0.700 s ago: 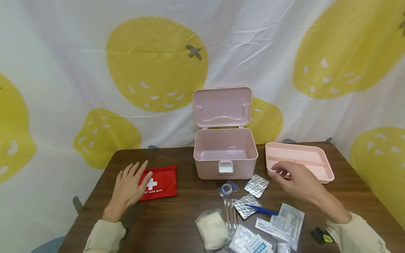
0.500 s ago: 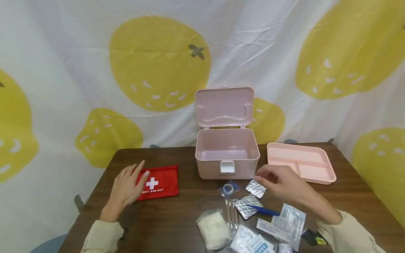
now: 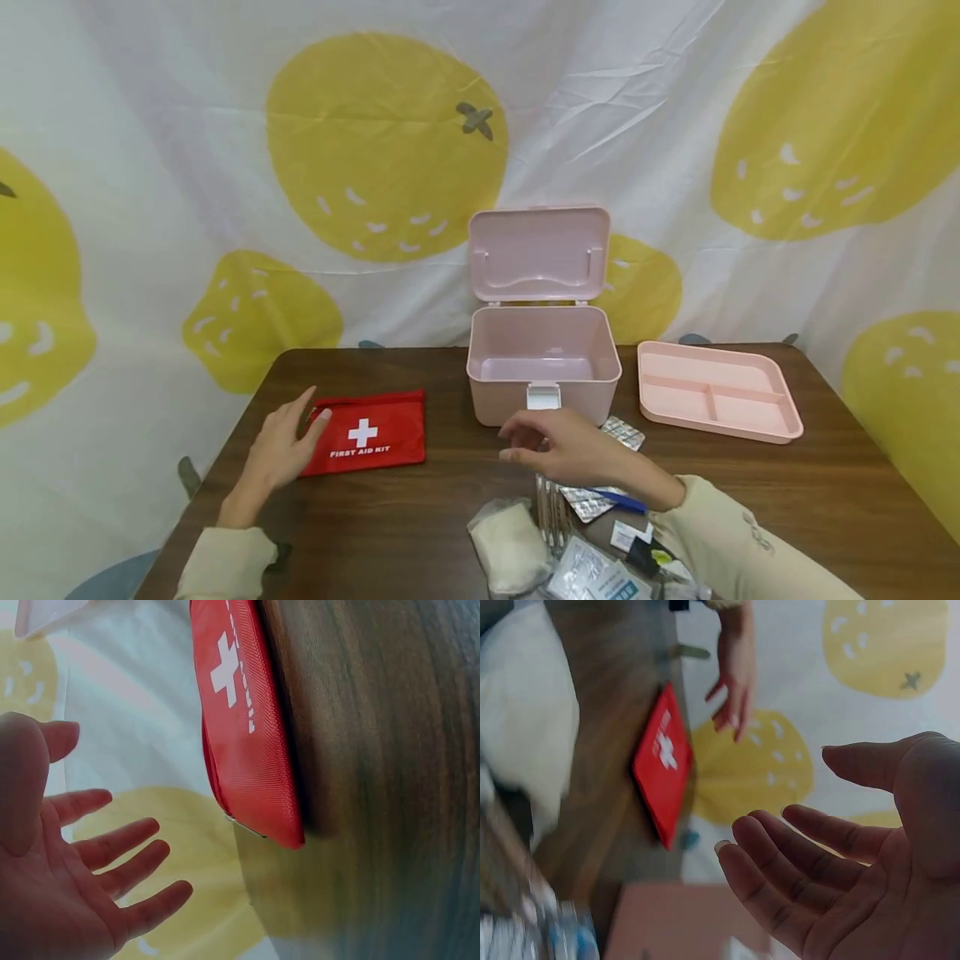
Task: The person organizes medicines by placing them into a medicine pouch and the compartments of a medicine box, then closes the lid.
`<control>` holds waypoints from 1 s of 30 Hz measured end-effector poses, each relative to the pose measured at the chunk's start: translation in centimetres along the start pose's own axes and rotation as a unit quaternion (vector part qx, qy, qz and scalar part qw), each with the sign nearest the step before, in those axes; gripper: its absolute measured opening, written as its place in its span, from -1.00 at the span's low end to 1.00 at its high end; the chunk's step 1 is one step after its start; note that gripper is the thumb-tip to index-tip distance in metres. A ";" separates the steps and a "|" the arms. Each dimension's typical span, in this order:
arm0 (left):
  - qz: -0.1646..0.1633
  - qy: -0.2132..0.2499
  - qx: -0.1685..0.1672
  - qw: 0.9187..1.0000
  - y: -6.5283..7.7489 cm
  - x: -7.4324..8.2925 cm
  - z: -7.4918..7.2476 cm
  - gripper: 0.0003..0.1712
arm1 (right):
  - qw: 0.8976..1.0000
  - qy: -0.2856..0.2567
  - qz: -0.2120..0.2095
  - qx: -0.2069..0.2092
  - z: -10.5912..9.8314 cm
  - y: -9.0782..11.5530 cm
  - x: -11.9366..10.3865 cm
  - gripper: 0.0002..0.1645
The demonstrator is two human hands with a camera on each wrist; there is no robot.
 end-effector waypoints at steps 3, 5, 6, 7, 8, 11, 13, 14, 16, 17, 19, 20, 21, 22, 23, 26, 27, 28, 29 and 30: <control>-0.012 0.019 0.000 1.000 -0.3 -0.8 -0.3 -0.20 | 1.000 -0.006 0.002 -0.026 2.5 -2.3 -0.3 -0.67; -0.019 0.026 -0.002 0.999 -0.4 -1.3 -0.3 -0.21 | 0.999 -0.021 0.007 -0.047 4.3 -3.9 -0.5 -0.64; -0.021 0.029 -0.004 0.999 -0.4 -1.5 -0.2 -0.21 | 0.998 -0.029 0.010 -0.055 5.1 -4.5 -0.6 -0.62; -0.022 0.030 -0.006 0.999 -0.4 -1.7 0.0 -0.21 | 0.997 -0.041 0.016 -0.064 5.9 -5.2 -0.6 -0.60; -0.024 0.030 -0.009 0.999 -0.4 -1.8 0.1 -0.21 | 0.996 -0.054 0.024 -0.072 6.6 -5.7 -0.5 -0.58; -0.029 0.034 -0.017 0.999 -0.5 -2.3 0.5 -0.19 | 0.993 -0.078 0.040 -0.083 8.1 -7.0 -0.2 -0.54; -0.031 0.038 -0.018 0.999 -0.6 -2.7 0.5 -0.20 | 0.992 -0.081 0.052 -0.081 8.7 -7.8 0.2 -0.52; -0.035 0.040 -0.020 0.998 -0.7 -2.8 0.6 -0.21 | 0.992 -0.083 0.059 -0.079 8.9 -8.1 0.5 -0.50; -0.043 0.041 -0.026 0.998 -0.8 -3.2 0.7 -0.22 | 0.990 -0.089 0.077 -0.072 9.3 -8.6 1.3 -0.49; -0.049 0.041 -0.031 0.997 -0.9 -3.5 0.8 -0.22 | 0.990 -0.092 0.087 -0.067 9.5 -8.9 1.9 -0.48; -0.060 0.041 -0.043 0.996 -1.0 -3.8 1.1 -0.22 | 0.988 -0.101 0.106 -0.053 9.7 -9.3 2.9 -0.46; -0.068 0.042 -0.049 0.996 -1.1 -4.1 1.3 -0.21 | 0.987 -0.104 0.115 -0.046 9.8 -9.5 3.4 -0.45; -0.074 0.044 -0.052 0.995 -1.1 -4.3 1.4 -0.21 | 0.986 -0.106 0.121 -0.039 10.0 -9.7 3.9 -0.44; -0.080 0.046 -0.054 0.994 -1.2 -4.5 1.4 -0.22 | 0.986 -0.105 0.125 -0.033 10.1 -10.0 4.4 -0.42; -0.086 0.048 -0.055 0.994 -1.3 -4.8 1.5 -0.22 | 0.985 -0.106 0.130 -0.029 10.3 -10.2 4.8 -0.39; -0.108 0.060 -0.058 0.991 -1.4 -5.5 1.6 -0.22 | 0.982 -0.117 0.149 -0.018 10.8 -10.7 5.8 -0.36; -0.115 0.064 -0.058 0.990 -1.5 -5.8 1.6 -0.22 | 0.980 -0.123 0.156 -0.014 11.0 -10.8 6.1 -0.34; -0.122 0.069 -0.059 0.988 -1.5 -6.0 1.7 -0.22 | 0.978 -0.127 0.164 -0.009 11.1 -10.8 6.4 -0.33; -0.129 0.075 -0.060 0.987 -1.6 -6.1 1.7 -0.21 | 0.976 -0.130 0.172 -0.002 11.1 -10.9 6.7 -0.33; -0.136 0.081 -0.061 0.986 -1.6 -6.3 1.8 -0.20 | 0.974 -0.133 0.180 0.004 11.2 -10.9 7.0 -0.33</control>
Point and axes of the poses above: each hand's wrist, its own y-axis away from the middle knuckle, its own z-axis out of the palm, x = y × z, the point moved 10 cm from there along -y, towards the middle knuckle, and after that the axes turned 6 degrees about -z, right-handed, at the moved point
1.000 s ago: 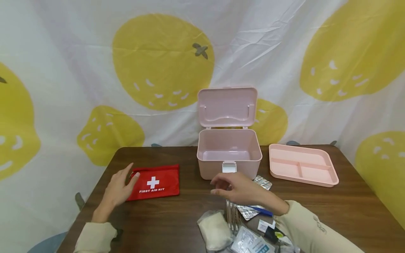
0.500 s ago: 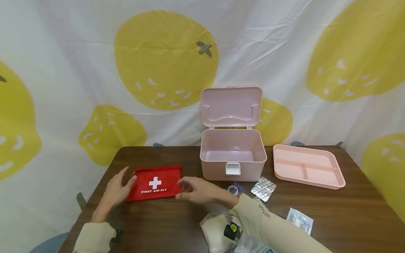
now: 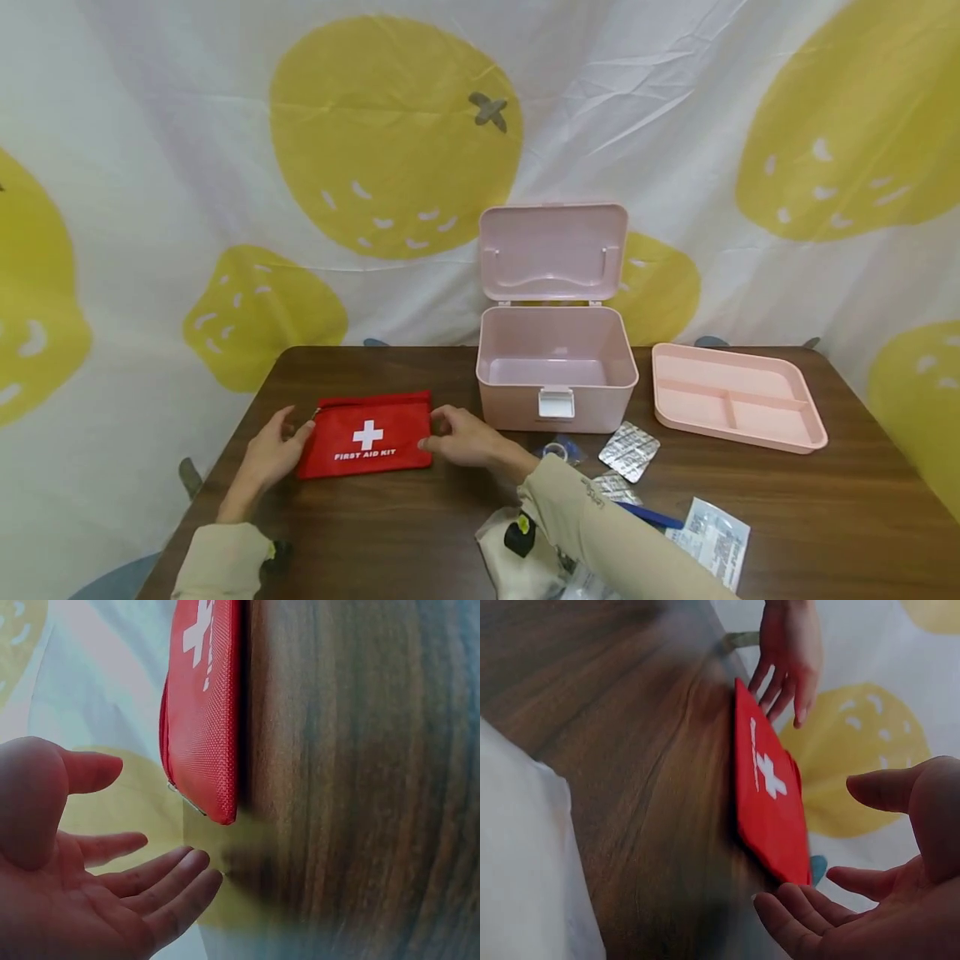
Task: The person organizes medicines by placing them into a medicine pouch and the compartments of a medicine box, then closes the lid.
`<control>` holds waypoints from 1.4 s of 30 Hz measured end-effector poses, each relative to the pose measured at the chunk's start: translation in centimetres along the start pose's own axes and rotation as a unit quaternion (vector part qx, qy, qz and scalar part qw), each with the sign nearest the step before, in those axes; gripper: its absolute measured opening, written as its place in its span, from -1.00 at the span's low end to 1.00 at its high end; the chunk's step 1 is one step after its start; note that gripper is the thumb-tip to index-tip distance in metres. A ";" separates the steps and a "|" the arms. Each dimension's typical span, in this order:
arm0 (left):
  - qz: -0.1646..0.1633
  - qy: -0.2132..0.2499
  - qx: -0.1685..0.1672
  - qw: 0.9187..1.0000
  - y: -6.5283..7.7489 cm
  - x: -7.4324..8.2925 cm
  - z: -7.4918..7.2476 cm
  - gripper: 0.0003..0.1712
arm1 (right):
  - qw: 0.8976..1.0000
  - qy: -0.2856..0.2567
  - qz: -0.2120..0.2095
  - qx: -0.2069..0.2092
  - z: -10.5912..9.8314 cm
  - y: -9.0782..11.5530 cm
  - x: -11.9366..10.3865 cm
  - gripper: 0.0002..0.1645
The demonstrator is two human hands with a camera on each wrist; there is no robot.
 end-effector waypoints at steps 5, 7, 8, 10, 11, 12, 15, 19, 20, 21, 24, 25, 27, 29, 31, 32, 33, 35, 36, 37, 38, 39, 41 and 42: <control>-0.015 0.020 -0.005 1.000 -0.2 -0.2 0.1 -0.18 | 0.999 0.003 0.030 0.032 -0.4 -0.8 1.3 -0.30; -0.021 0.027 -0.009 0.999 -0.3 -0.2 0.2 -0.16 | 0.998 -0.005 0.043 0.039 -0.4 -1.0 1.8 -0.28; -0.024 0.031 -0.011 0.999 -0.3 -0.2 0.3 -0.16 | 0.998 -0.013 0.050 0.041 -0.4 -1.1 2.0 -0.27; -0.031 0.037 -0.016 0.999 -0.4 -0.2 0.5 -0.15 | 0.997 -0.040 0.059 0.041 -0.2 -1.4 2.3 -0.25; -0.035 0.039 -0.019 0.998 -0.5 -0.3 0.5 -0.16 | 0.996 -0.054 0.063 0.042 -0.1 -1.5 2.4 -0.24; -0.038 0.040 -0.021 0.998 -0.6 -0.3 0.6 -0.16 | 0.995 -0.069 0.065 0.043 0.1 -1.7 2.5 -0.23; -0.045 0.048 -0.026 0.997 -0.7 -0.3 0.9 -0.16 | 0.991 -0.099 0.071 0.047 0.4 -2.0 2.7 -0.22; -0.061 0.062 -0.036 0.996 -0.9 -0.4 1.4 -0.13 | 0.989 -0.118 0.075 0.055 0.6 -2.3 2.9 -0.22; -0.066 0.065 -0.038 0.995 -1.0 -0.5 1.5 -0.12 | 0.988 -0.123 0.074 0.058 0.7 -2.3 2.9 -0.22; -0.071 0.067 -0.040 0.994 -1.0 -0.5 1.6 -0.11 | 0.987 -0.128 0.075 0.061 0.7 -2.4 2.9 -0.22; -0.079 0.074 -0.041 0.993 -1.1 -0.5 1.9 -0.11 | 0.984 -0.143 0.078 0.073 0.7 -2.4 3.0 -0.25; -0.079 0.076 -0.041 0.993 -1.1 -0.5 1.9 -0.12 | 0.982 -0.149 0.081 0.078 0.7 -2.3 3.0 -0.26; -0.077 0.081 -0.039 0.993 -1.2 -0.4 2.0 -0.14 | 0.979 -0.158 0.091 0.087 0.6 -2.2 3.2 -0.31; -0.076 0.081 -0.036 0.993 -1.1 -0.3 2.1 -0.15 | 0.977 -0.163 0.100 0.095 0.6 -2.1 3.4 -0.35; -0.079 0.080 -0.032 0.993 -1.1 -0.4 2.1 -0.13 | 0.975 -0.166 0.106 0.102 0.6 -1.9 3.4 -0.40; -0.082 0.080 -0.031 0.993 -1.0 -0.5 2.2 -0.11 | 0.974 -0.167 0.108 0.105 0.6 -1.9 3.4 -0.42; -0.086 0.079 -0.029 0.993 -1.0 -0.5 2.2 -0.09 | 0.974 -0.168 0.109 0.108 0.5 -1.8 3.4 -0.44; -0.090 0.080 -0.028 0.992 -0.8 -0.6 2.3 -0.06 | 0.972 -0.173 0.110 0.114 0.5 -1.6 3.4 -0.49; -0.090 0.082 -0.028 0.992 -0.7 -0.6 2.3 -0.05 | 0.971 -0.175 0.111 0.116 0.5 -1.4 3.4 -0.54; -0.090 0.085 -0.028 0.992 -0.7 -0.6 2.3 -0.05 | 0.971 -0.177 0.111 0.118 0.5 -1.3 3.4 -0.59; -0.089 0.087 -0.028 0.992 -0.6 -0.6 2.3 -0.05 | 0.970 -0.181 0.112 0.118 0.5 -1.2 3.4 -0.64; -0.088 0.089 -0.028 0.992 -0.5 -0.6 2.3 -0.06 | 0.969 -0.184 0.112 0.119 0.5 -1.1 3.4 -0.68; -0.085 0.091 -0.029 0.992 -0.3 -0.6 2.2 -0.07 | 0.969 -0.188 0.112 0.117 0.6 -0.9 3.4 -0.75; -0.083 0.093 -0.030 0.992 -0.2 -0.6 2.1 -0.08 | 0.968 -0.190 0.111 0.116 0.6 -0.8 3.4 -0.75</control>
Point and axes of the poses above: each hand's wrist, its own y-axis away from the middle knuckle, its own z-axis out of the palm, x = y × z, the point moved 10 cm from there along -y, towards the middle knuckle, and after that the axes turned 6 degrees about -z, right-handed, at the moved point
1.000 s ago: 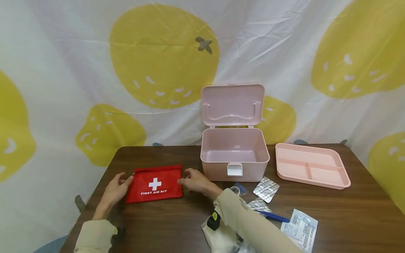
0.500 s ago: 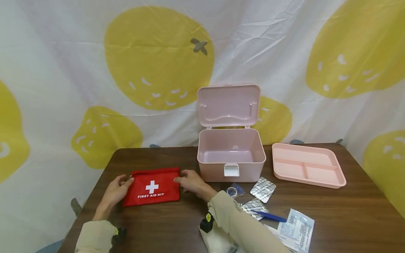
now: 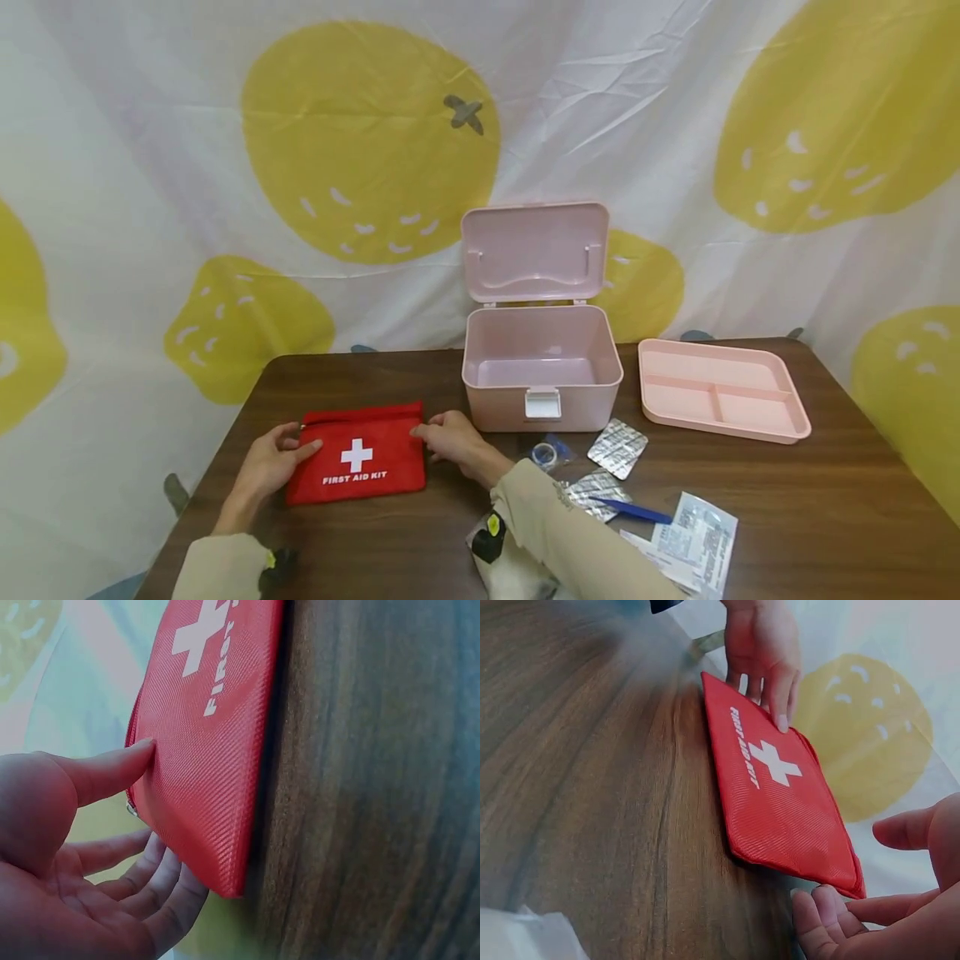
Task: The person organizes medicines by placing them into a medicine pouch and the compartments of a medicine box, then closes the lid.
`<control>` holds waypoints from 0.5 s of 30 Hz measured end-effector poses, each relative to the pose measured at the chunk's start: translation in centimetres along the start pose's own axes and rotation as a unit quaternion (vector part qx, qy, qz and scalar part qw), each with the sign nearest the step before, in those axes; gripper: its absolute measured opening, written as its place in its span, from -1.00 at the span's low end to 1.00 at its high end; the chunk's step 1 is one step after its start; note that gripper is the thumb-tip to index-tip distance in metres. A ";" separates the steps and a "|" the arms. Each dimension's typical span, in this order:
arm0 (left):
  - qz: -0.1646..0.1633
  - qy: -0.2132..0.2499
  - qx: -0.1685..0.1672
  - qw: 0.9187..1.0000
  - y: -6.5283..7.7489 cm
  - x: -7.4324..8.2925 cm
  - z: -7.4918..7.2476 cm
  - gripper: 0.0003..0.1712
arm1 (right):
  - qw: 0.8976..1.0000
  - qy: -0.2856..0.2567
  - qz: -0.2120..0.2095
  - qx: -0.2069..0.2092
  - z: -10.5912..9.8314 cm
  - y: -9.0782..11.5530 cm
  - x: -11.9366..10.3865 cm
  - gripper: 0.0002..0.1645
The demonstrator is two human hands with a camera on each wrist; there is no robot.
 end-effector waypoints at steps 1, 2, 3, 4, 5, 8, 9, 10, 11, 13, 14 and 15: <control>0.001 0.000 0.000 1.000 0.1 0.0 0.0 -0.09 | 1.000 -0.005 -0.001 -0.001 0.0 0.1 -0.1 -0.74; 0.002 0.000 -0.001 1.000 0.1 0.0 -0.1 -0.08 | 1.000 -0.010 -0.002 -0.002 0.0 0.2 -0.1 -0.71; 0.003 0.001 -0.001 1.000 0.2 0.0 -0.1 -0.08 | 1.000 -0.014 -0.004 -0.002 0.0 0.2 -0.2 -0.67; 0.004 0.000 -0.002 1.000 0.2 0.0 -0.1 -0.09 | 1.000 -0.017 -0.006 -0.003 -0.1 0.3 -0.3 -0.63; 0.005 0.001 -0.003 1.000 0.3 0.0 -0.1 -0.10 | 1.000 -0.020 -0.010 -0.004 -0.1 0.4 -0.4 -0.58; 0.007 0.010 -0.008 1.000 0.5 -0.1 0.0 -0.10 | 0.999 -0.025 -0.018 -0.010 -0.2 0.6 -0.7 -0.52; 0.009 0.014 -0.010 1.000 0.6 0.0 0.0 -0.10 | 0.999 -0.024 -0.021 -0.013 -0.2 0.7 -0.8 -0.51; 0.012 0.017 -0.011 1.000 0.7 0.1 0.1 -0.11 | 0.999 -0.023 -0.023 -0.015 -0.2 0.9 -0.9 -0.50; 0.016 0.022 -0.013 1.000 0.8 0.2 0.1 -0.12 | 0.999 -0.021 -0.027 -0.018 -0.3 1.0 -1.0 -0.50; 0.025 0.027 -0.017 0.999 1.2 0.4 0.3 -0.12 | 0.999 -0.015 -0.036 -0.023 -0.4 1.4 -1.1 -0.50; 0.029 0.031 -0.020 0.999 1.4 0.5 0.3 -0.12 | 0.999 -0.009 -0.042 -0.025 -0.5 1.6 -1.2 -0.50; 0.032 0.035 -0.023 0.999 1.6 0.6 0.4 -0.13 | 0.998 -0.001 -0.050 -0.027 -0.6 1.9 -1.3 -0.52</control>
Point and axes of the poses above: each hand's wrist, its own y-axis away from the middle knuckle, its own z-axis out of the palm, x = y × z, the point moved 10 cm from there along -y, towards the middle knuckle, and after that the axes turned 6 degrees about -z, right-handed, at the moved point
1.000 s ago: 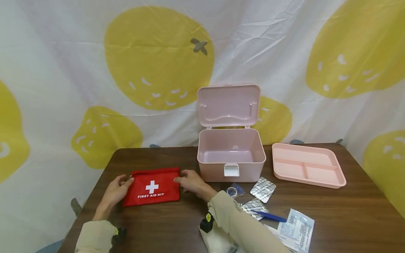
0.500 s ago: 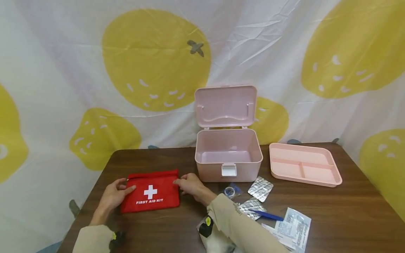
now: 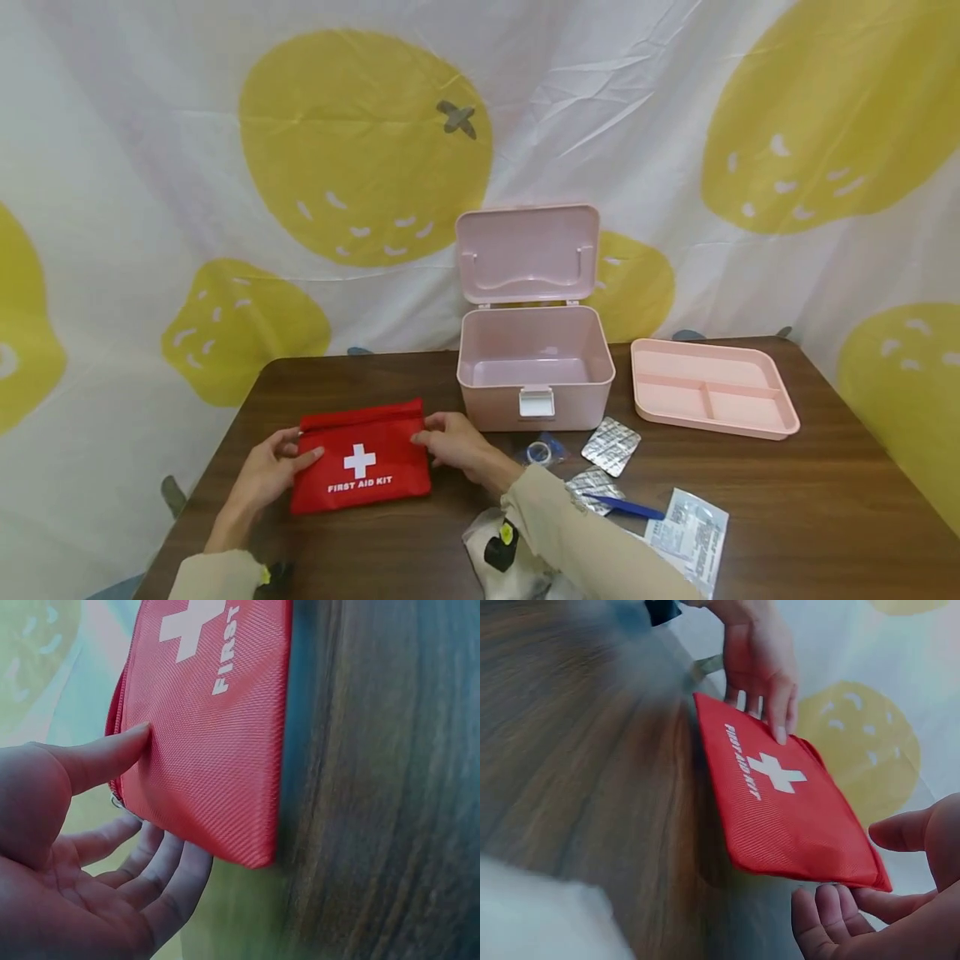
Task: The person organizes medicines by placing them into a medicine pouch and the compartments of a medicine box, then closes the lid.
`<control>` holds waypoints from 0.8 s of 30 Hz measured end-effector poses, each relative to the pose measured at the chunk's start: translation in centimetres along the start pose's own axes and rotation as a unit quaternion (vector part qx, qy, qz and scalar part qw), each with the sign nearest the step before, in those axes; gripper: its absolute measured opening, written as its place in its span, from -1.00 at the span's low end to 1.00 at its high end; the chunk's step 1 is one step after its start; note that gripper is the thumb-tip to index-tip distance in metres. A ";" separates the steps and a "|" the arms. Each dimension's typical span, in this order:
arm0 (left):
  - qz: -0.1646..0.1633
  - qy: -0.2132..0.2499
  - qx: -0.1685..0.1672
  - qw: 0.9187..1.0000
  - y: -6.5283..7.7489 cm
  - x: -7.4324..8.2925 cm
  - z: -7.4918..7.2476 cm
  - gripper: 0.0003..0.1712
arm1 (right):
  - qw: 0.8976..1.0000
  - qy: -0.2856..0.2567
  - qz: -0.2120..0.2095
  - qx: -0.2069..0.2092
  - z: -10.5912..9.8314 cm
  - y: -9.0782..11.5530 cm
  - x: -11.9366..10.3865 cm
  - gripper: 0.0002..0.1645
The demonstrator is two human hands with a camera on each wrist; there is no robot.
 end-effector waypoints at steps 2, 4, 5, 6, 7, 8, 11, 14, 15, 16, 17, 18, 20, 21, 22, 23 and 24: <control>0.008 0.006 -0.004 1.000 0.5 0.1 0.2 -0.13 | 1.000 0.014 -0.019 -0.007 -0.2 0.6 -0.4 -0.57; 0.019 0.011 -0.008 1.000 1.0 0.3 0.3 -0.12 | 0.999 0.030 -0.037 -0.012 -0.3 1.3 -0.8 -0.62; 0.024 0.013 -0.009 1.000 1.2 0.4 0.3 -0.13 | 0.998 0.036 -0.046 -0.014 -0.4 1.6 -1.1 -0.64; 0.032 0.014 -0.009 0.999 1.4 0.6 0.3 -0.13 | 0.998 0.039 -0.055 -0.017 -0.5 1.9 -1.3 -0.65; 0.040 0.014 -0.009 0.999 1.6 0.8 0.3 -0.14 | 0.997 0.041 -0.061 -0.018 -0.6 2.2 -1.6 -0.66; 0.048 0.016 -0.009 0.999 1.8 1.0 0.3 -0.15 | 0.997 0.045 -0.066 -0.018 -0.7 2.4 -1.7 -0.67; 0.065 0.021 -0.006 0.998 2.2 1.6 0.3 -0.20 | 0.996 0.048 -0.075 -0.018 -1.1 2.9 -2.0 -0.69; 0.079 0.032 -0.003 0.996 2.6 2.2 0.3 -0.25 | 0.996 0.044 -0.077 -0.017 -1.6 3.1 -2.0 -0.72; 0.083 0.036 -0.002 0.996 2.7 2.5 0.4 -0.27 | 0.996 0.042 -0.077 -0.016 -1.8 3.1 -2.0 -0.73; 0.088 0.039 -0.003 0.995 2.8 2.7 0.5 -0.28 | 0.996 0.037 -0.076 -0.015 -2.0 3.2 -1.9 -0.73; 0.092 0.040 -0.004 0.995 2.9 3.0 0.6 -0.28 | 0.996 0.036 -0.076 -0.015 -2.3 3.3 -1.9 -0.74; 0.096 0.040 -0.004 0.995 3.0 3.3 0.7 -0.29 | 0.996 0.035 -0.077 -0.014 -2.5 3.4 -1.9 -0.75; 0.102 0.035 -0.004 0.994 3.2 3.7 0.9 -0.29 | 0.996 0.036 -0.079 -0.013 -3.0 3.6 -1.9 -0.75; 0.105 0.031 -0.002 0.994 3.3 4.0 1.0 -0.30 | 0.996 0.039 -0.083 -0.012 -3.3 3.7 -2.0 -0.75; 0.109 0.028 -0.003 0.994 3.4 4.2 1.0 -0.30 | 0.995 0.043 -0.088 -0.011 -3.5 3.8 -2.2 -0.74; 0.114 0.027 -0.004 0.993 3.5 4.4 1.1 -0.32 | 0.994 0.049 -0.094 -0.009 -3.7 4.0 -2.3 -0.74; 0.121 0.027 -0.004 0.992 3.7 4.7 1.1 -0.33 | 0.993 0.057 -0.100 -0.007 -3.9 4.2 -2.5 -0.74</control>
Point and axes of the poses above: each hand's wrist, its own y-axis away from the middle knuckle, its own z-axis out of the palm, x = y × z, the point moved 10 cm from there along -y, towards the middle knuckle, and after that the axes turned 6 degrees about -z, right-handed, at the moved point
